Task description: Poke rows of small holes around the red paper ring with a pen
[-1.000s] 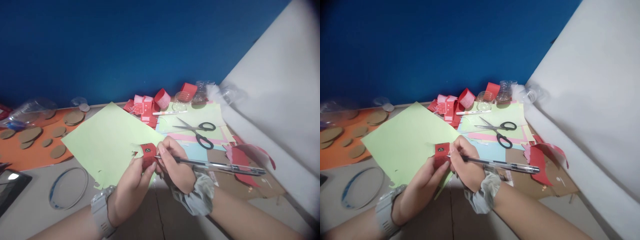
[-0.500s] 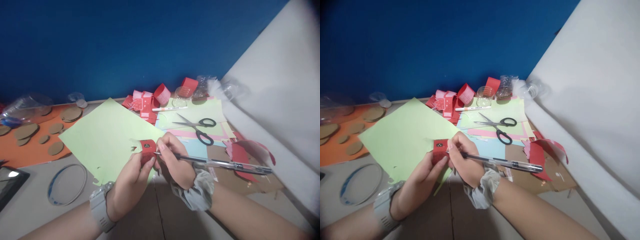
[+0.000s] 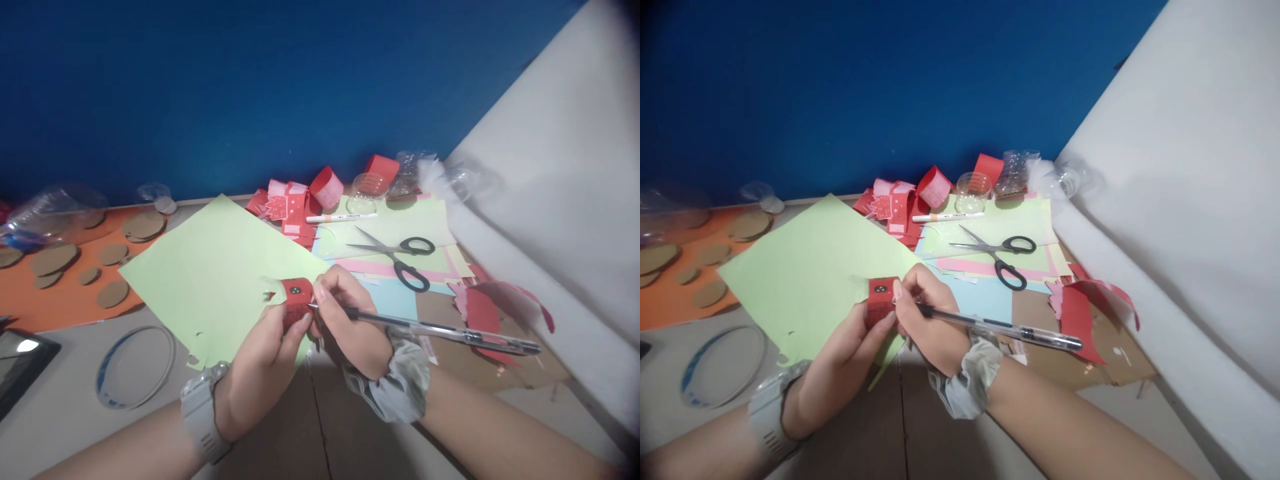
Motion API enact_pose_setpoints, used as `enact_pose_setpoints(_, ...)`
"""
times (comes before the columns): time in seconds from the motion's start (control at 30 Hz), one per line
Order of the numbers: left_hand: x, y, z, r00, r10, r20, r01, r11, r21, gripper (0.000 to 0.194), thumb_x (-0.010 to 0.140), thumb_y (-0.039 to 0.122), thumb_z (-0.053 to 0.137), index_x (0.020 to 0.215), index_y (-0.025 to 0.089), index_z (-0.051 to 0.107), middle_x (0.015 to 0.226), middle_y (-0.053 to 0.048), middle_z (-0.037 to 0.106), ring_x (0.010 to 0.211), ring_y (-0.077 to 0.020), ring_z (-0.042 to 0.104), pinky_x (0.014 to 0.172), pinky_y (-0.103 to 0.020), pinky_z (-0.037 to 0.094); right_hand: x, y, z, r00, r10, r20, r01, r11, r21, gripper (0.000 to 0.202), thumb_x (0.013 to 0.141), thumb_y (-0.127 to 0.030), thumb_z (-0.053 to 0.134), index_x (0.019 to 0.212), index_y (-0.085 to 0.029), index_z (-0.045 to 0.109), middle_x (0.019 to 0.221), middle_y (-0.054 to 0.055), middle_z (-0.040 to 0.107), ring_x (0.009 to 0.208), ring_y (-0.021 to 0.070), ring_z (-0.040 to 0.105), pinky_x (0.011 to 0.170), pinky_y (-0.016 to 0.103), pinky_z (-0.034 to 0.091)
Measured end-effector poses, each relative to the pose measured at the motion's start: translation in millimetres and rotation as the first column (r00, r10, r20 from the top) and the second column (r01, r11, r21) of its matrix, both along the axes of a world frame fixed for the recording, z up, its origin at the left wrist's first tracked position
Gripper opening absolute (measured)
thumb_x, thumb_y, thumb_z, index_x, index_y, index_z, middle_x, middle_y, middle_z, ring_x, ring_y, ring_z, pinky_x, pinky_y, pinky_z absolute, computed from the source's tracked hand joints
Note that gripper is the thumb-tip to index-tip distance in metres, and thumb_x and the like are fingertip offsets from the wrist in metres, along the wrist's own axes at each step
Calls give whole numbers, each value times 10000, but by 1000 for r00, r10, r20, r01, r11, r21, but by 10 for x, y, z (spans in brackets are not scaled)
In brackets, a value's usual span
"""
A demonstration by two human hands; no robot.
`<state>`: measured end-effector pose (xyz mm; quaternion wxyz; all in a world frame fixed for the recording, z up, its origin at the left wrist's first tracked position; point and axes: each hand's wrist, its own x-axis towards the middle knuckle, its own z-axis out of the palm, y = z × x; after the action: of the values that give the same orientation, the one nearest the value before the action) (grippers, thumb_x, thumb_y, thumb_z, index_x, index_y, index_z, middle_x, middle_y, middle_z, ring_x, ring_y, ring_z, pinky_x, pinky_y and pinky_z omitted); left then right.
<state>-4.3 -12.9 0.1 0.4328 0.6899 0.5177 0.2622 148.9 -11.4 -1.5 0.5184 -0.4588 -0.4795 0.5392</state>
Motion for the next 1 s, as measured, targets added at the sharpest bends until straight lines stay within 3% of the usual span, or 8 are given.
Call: enact_pose_setpoints(1.0,18,-10,28,999,42,-32,-45,994,-103,215,952,367,458,836,239,585,904,-58,682,925,-253,669,890,-408,495,18,-2,-62,1000,25,16,-26,999,19,327,1033,-461,526,803,-240,455,562,-73,518,490,109,490,503,247,394)
